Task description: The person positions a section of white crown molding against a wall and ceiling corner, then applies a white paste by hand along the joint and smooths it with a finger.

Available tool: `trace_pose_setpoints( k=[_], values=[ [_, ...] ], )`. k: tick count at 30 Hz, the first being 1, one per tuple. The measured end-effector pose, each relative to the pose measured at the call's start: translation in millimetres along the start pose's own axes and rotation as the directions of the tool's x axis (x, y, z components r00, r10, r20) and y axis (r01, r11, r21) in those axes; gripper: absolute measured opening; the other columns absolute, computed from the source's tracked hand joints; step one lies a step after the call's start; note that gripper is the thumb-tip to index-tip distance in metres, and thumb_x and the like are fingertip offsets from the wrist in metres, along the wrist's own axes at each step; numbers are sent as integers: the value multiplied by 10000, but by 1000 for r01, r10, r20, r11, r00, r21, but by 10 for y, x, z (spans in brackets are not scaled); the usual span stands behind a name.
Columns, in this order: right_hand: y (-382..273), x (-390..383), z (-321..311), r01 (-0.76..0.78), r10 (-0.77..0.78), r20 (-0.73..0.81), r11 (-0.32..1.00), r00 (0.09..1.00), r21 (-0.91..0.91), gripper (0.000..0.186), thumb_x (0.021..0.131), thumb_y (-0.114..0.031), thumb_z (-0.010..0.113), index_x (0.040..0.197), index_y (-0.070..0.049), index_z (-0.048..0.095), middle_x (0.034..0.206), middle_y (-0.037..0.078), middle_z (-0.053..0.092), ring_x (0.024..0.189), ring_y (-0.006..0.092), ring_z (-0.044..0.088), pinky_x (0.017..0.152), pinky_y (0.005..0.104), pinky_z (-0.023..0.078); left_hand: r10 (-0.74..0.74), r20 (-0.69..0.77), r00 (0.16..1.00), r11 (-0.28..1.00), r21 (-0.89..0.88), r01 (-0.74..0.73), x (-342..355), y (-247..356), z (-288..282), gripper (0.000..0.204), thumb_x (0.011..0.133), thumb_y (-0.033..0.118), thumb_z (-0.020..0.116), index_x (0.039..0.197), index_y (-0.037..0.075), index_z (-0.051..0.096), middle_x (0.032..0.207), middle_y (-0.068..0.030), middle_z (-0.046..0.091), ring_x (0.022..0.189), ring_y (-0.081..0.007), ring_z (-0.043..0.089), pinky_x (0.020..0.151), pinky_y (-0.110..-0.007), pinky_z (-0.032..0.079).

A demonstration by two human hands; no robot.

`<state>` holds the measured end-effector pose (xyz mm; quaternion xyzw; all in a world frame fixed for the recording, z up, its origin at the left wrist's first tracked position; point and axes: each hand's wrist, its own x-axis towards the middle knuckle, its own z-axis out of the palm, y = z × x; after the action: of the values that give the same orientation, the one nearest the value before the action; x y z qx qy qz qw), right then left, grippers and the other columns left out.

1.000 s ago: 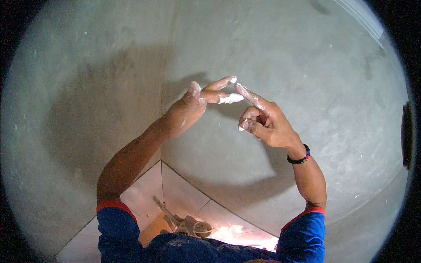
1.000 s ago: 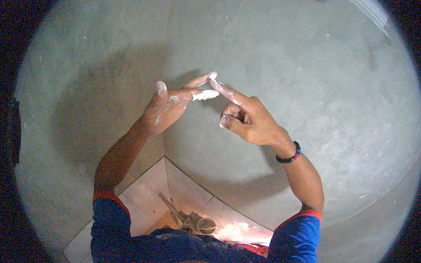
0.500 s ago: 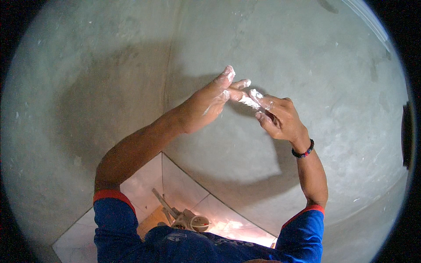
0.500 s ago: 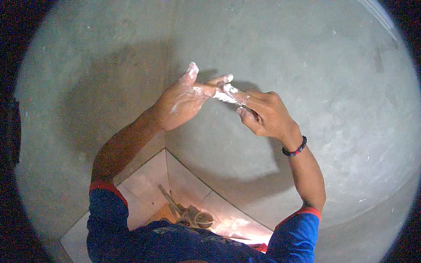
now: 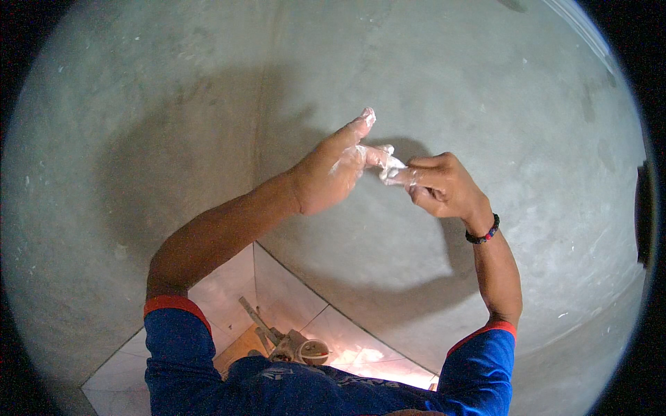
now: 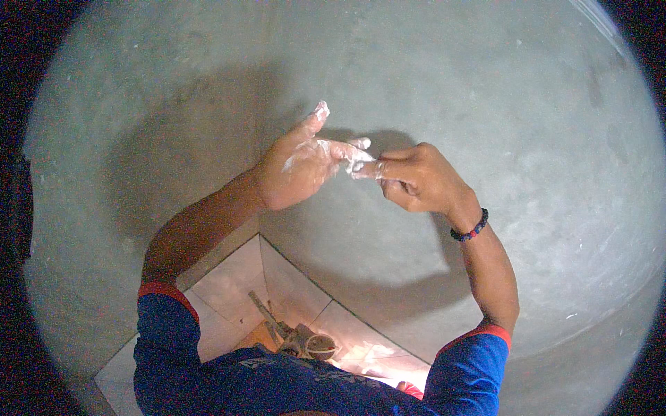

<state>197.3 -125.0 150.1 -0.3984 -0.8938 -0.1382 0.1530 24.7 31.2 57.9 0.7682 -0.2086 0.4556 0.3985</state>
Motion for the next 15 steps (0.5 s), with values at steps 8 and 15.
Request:
trace_pose_setpoints(
  k=[8,15],
  values=[
    [17,-582,-546,-298,476,-256,803,841,517,414,701,39,503,1077,6,674,787,99,680,539,97,566,425,268,434,-409,10,913,781,-514,355,-73,178,-383,715,999,529,246,1382,-54,403,1436,-197,420,1379,-258,324,1174,-388,131],
    [96,-703,-2537,-72,443,-838,893,318,444,572,870,-49,530,1404,24,337,740,113,619,419,94,412,347,221,298,-181,-352,918,970,87,225,-316,290,-1150,593,991,421,341,1387,-12,422,1482,-152,378,1412,-287,272,1174,-419,102]
  ],
)
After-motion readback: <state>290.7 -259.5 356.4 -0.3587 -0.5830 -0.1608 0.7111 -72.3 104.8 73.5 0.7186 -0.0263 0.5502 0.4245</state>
